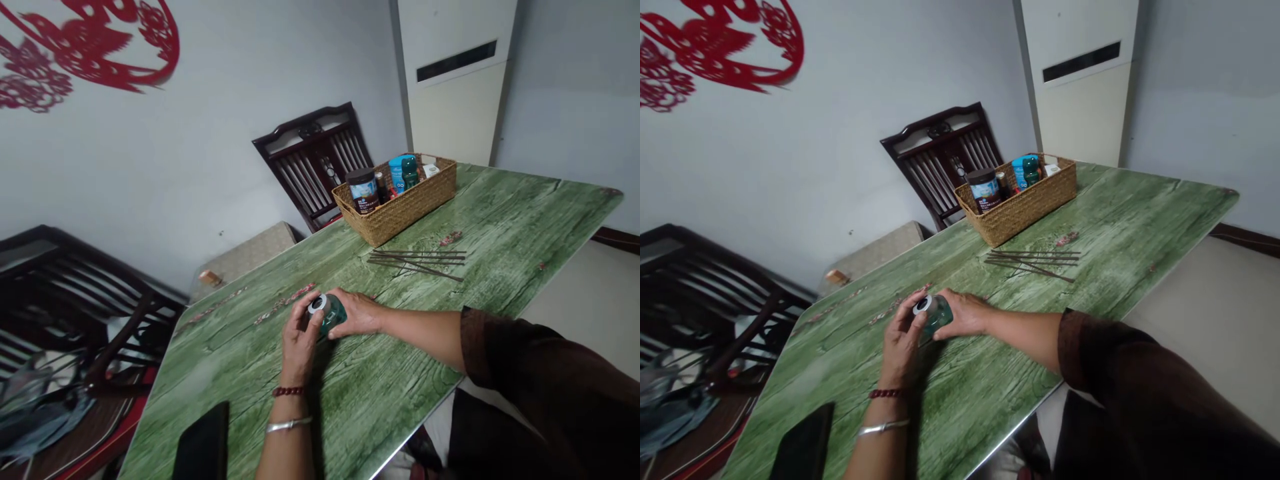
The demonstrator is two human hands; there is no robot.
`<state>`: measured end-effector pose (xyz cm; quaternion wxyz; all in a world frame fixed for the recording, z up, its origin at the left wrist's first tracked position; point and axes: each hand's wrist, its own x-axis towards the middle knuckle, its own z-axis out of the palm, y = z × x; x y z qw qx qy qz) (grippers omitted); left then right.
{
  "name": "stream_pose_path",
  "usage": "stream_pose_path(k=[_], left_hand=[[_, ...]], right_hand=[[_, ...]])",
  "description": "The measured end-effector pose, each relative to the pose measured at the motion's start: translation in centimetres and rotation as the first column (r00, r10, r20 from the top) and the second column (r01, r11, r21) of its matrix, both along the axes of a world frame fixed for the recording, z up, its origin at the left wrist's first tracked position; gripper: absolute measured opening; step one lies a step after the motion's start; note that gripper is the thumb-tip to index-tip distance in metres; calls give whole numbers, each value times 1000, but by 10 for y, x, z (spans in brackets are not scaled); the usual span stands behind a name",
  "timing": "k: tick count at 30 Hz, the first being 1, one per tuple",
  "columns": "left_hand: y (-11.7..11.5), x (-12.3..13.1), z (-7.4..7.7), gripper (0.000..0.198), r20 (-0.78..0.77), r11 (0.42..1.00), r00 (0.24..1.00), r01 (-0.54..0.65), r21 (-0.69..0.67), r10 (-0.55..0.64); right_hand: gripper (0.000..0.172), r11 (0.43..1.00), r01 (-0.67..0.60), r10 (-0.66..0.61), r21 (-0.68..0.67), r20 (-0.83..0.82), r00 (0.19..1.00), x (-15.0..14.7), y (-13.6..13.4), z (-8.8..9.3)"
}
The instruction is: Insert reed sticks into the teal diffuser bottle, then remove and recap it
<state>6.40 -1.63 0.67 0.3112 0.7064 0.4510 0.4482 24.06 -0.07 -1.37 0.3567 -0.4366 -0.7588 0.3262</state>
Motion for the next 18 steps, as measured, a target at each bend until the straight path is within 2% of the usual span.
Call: stream_pose_path(k=[3,7,14,18], left_hand=[[-1,-2,1,40,35,999,999,38,3,-38],[0,-5,2,40,9,993,993,119,7,-119],[0,0,-1,38,24,999,999,-30,37,29],[-2,-3,5,39,-56,997,996,75,17,-74]], right_hand=[[81,1000,7,-7,-1,-7,1000,0,1,-1],[78,1000,13,-13,19,-13,1000,-2,1,-2],[79,1000,-14,13,28,30,999,-1,-1,1],[79,1000,-4,3,18,68,998,-1,-1,2]])
